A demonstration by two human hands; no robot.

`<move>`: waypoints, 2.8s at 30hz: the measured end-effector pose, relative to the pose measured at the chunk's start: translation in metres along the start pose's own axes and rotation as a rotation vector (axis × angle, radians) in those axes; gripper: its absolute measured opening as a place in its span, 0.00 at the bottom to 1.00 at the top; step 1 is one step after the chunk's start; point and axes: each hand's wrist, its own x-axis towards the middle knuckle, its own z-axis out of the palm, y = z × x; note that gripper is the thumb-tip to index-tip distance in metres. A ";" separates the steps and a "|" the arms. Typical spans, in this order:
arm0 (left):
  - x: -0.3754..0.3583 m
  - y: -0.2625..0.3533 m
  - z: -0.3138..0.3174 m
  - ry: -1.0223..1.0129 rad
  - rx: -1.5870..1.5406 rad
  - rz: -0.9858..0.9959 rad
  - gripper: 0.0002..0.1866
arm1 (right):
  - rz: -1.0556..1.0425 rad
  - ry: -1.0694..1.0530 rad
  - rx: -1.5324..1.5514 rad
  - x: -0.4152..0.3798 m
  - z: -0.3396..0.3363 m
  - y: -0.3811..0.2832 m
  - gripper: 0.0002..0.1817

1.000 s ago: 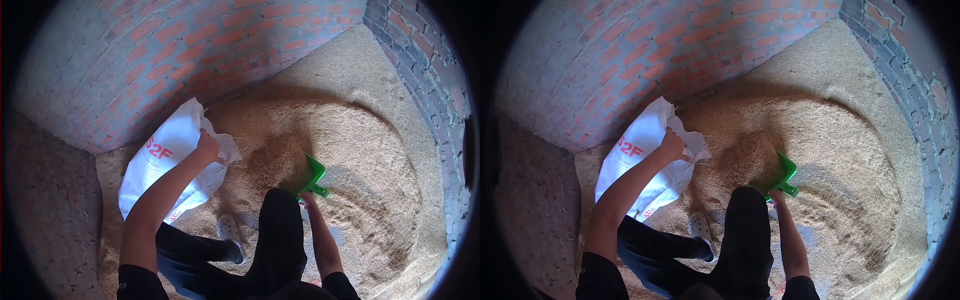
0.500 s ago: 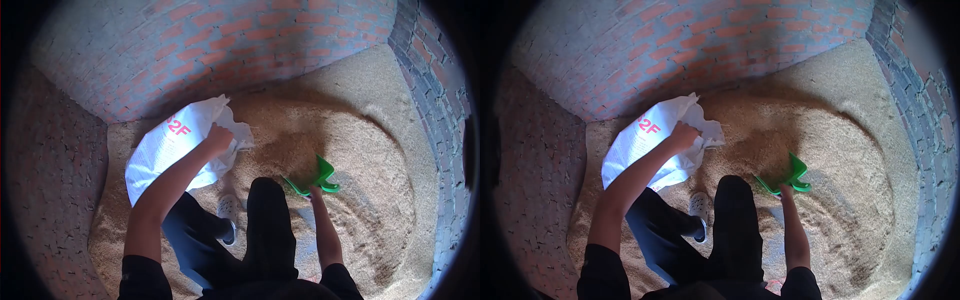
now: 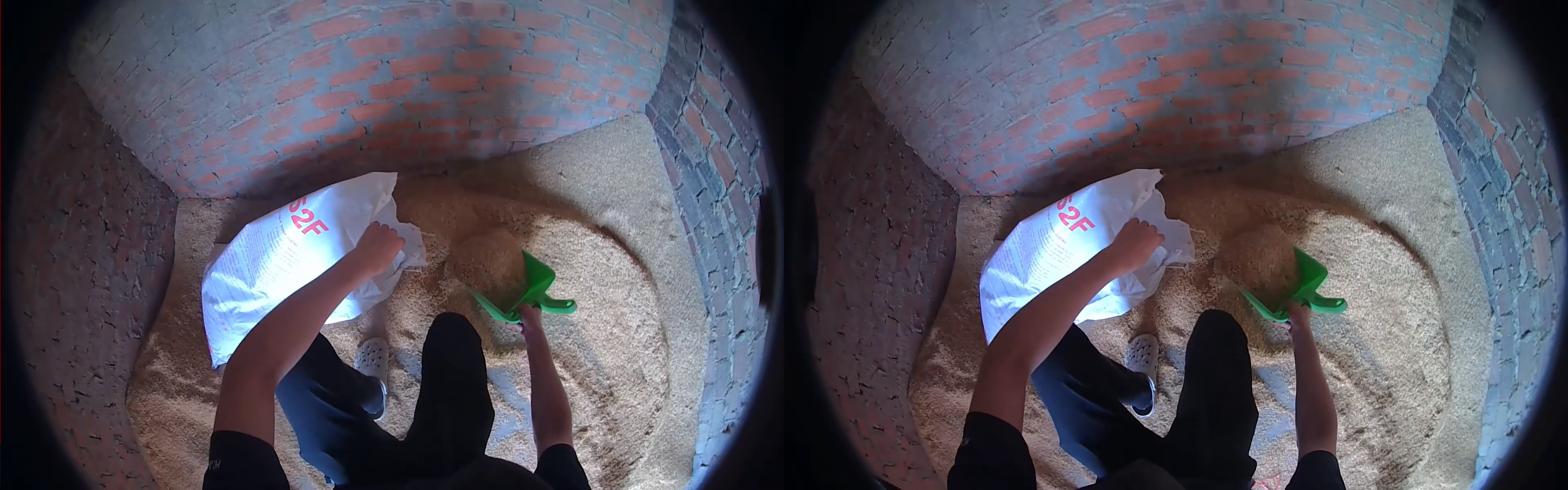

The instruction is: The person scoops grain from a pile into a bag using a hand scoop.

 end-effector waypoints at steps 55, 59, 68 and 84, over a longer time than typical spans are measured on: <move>0.008 0.010 -0.026 -0.017 -0.277 0.205 0.06 | 0.215 2.077 0.314 -0.497 -0.326 0.226 0.27; 0.015 0.015 -0.029 -0.066 -0.282 0.201 0.06 | 0.921 2.261 0.332 -0.537 -0.350 0.288 0.25; 0.025 0.017 -0.027 -0.085 -0.265 0.126 0.08 | 0.397 2.034 0.004 -0.553 -0.372 0.314 0.22; -0.092 0.197 -0.224 -0.261 -2.017 1.098 0.17 | 0.240 1.396 0.030 -0.429 -0.447 0.273 0.08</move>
